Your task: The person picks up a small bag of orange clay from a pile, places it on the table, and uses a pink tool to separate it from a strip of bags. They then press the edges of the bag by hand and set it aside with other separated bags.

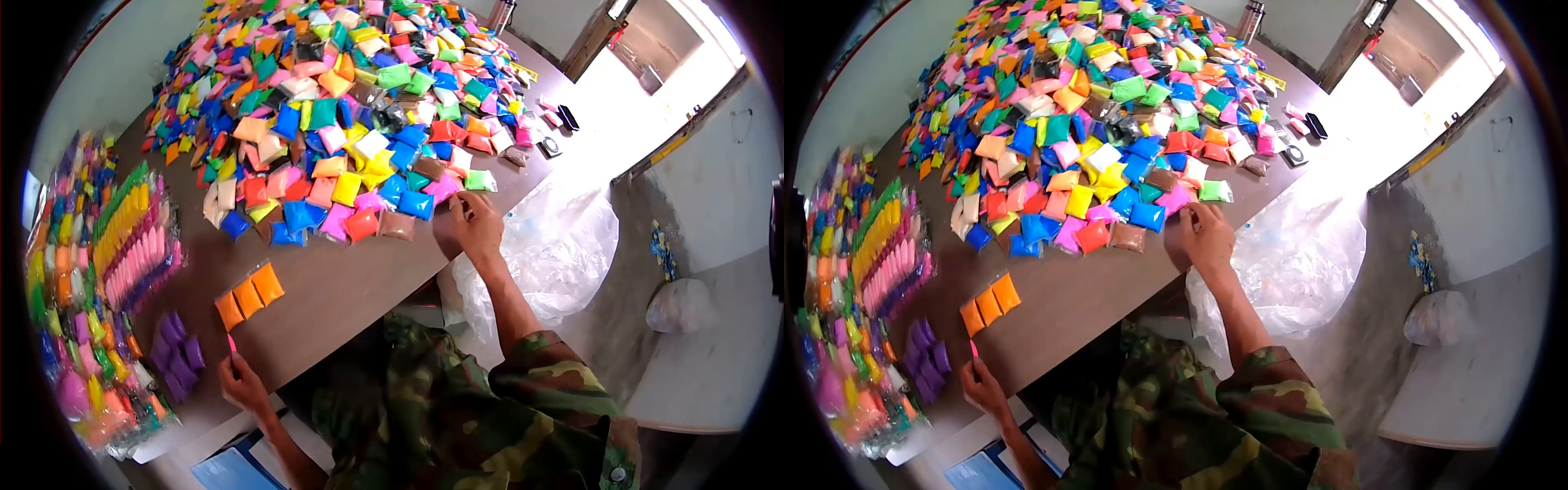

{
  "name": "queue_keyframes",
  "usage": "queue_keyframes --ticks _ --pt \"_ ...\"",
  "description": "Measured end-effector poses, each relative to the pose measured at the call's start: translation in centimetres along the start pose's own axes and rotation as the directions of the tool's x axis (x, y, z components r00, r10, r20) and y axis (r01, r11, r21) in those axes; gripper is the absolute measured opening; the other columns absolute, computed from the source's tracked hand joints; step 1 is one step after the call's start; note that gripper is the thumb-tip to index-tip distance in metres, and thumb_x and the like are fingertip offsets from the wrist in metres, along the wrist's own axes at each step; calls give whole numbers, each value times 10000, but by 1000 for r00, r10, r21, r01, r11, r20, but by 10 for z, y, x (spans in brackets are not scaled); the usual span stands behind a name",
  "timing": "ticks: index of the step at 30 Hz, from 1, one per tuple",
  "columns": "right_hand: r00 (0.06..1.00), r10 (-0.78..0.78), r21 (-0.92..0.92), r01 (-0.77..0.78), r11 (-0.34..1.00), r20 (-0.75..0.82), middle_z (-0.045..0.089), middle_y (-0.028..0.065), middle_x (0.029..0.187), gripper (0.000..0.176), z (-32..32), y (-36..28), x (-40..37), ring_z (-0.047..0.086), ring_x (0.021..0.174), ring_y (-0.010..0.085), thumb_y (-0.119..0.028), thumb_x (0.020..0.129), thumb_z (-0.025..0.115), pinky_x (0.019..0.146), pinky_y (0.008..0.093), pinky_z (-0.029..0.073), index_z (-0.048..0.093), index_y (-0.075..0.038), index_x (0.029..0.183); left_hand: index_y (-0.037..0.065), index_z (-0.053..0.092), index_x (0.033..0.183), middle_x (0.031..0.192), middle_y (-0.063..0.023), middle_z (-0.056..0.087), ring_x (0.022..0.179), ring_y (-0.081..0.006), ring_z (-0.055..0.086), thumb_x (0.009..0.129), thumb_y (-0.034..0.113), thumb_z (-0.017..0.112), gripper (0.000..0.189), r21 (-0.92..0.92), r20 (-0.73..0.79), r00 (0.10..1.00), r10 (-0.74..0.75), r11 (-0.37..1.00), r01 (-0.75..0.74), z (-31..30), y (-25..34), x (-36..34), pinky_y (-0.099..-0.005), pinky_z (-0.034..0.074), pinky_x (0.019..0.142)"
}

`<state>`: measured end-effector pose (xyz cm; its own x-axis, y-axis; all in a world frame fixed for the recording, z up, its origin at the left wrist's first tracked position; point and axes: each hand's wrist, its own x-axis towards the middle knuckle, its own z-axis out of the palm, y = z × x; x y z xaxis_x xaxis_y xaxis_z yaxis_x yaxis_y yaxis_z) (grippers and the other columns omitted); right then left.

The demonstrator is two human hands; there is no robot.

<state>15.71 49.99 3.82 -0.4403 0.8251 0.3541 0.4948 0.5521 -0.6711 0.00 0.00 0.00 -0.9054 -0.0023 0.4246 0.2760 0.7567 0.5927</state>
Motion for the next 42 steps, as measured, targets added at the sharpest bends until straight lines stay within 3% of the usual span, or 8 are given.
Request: queue_keyframes --ticks 2,7,17,21,29,37,39,42 --pt "995 22 0 -22 1000 -97 735 134 1020 209 -4 4 11 744 940 343 -255 958 757 826 443 575 796 -123 1114 24 746 1065 963 -146 780 827 -298 746 1064 204 696 188 19 -26 1000 -6 1000 6 -3 -5 4 -372 614 751" --pt "965 -63 -202 11 979 -253 745 152 1120 250 -28 44 84 737 986 362 -252 973 739 865 460 571 784 -100 1165 21 736 1050 969 -142 771 838 -281 741 1074 223 680 211 42 -10 1000 27 999 -26 6 3 -1 -384 606 721" --pt "985 -157 -314 173 934 74 695 143 1394 382 -15 74 197 702 1206 377 -149 994 627 996 465 568 718 -104 1363 20 690 1019 919 -138 712 804 -262 686 1080 244 667 233 168 -9 1000 -25 985 26 9 0 1 -382 582 696" --pt "963 -48 -390 152 908 265 704 153 1371 451 -10 68 216 708 1192 377 -95 933 615 995 469 573 724 -123 1369 6 669 1014 914 -135 679 810 -260 650 1085 223 653 228 119 -23 999 -39 992 42 13 -4 1 -377 561 716" --pt "959 -27 -446 157 881 284 758 232 1156 327 -11 79 240 740 1083 382 -190 843 741 914 486 595 801 -108 1154 -15 659 1015 913 -136 661 809 -243 631 1086 217 643 243 112 -39 993 -114 987 118 14 6 0 -365 536 719" --pt "914 -403 -321 367 873 -54 736 151 984 352 -28 34 191 715 1004 370 -227 845 830 857 466 572 720 -60 1135 -31 669 1032 920 -134 667 799 -239 645 1070 207 670 241 75 -47 996 -78 994 82 17 -5 -3 -352 544 698" --pt "977 -116 -64 129 990 181 717 129 942 357 -31 5 166 721 881 313 -243 886 837 791 428 569 694 -50 1150 -26 677 1033 902 -133 671 782 -236 654 1060 209 684 237 41 -82 997 -9 999 12 18 -6 -3 -354 548 697" --pt "934 -215 358 104 928 286 700 115 895 340 -15 -23 105 688 803 214 -285 920 827 737 385 548 687 -25 1087 -5 689 1023 873 -127 674 764 -226 657 1050 210 696 217 72 -50 998 -35 997 39 12 5 -1 -345 550 702"
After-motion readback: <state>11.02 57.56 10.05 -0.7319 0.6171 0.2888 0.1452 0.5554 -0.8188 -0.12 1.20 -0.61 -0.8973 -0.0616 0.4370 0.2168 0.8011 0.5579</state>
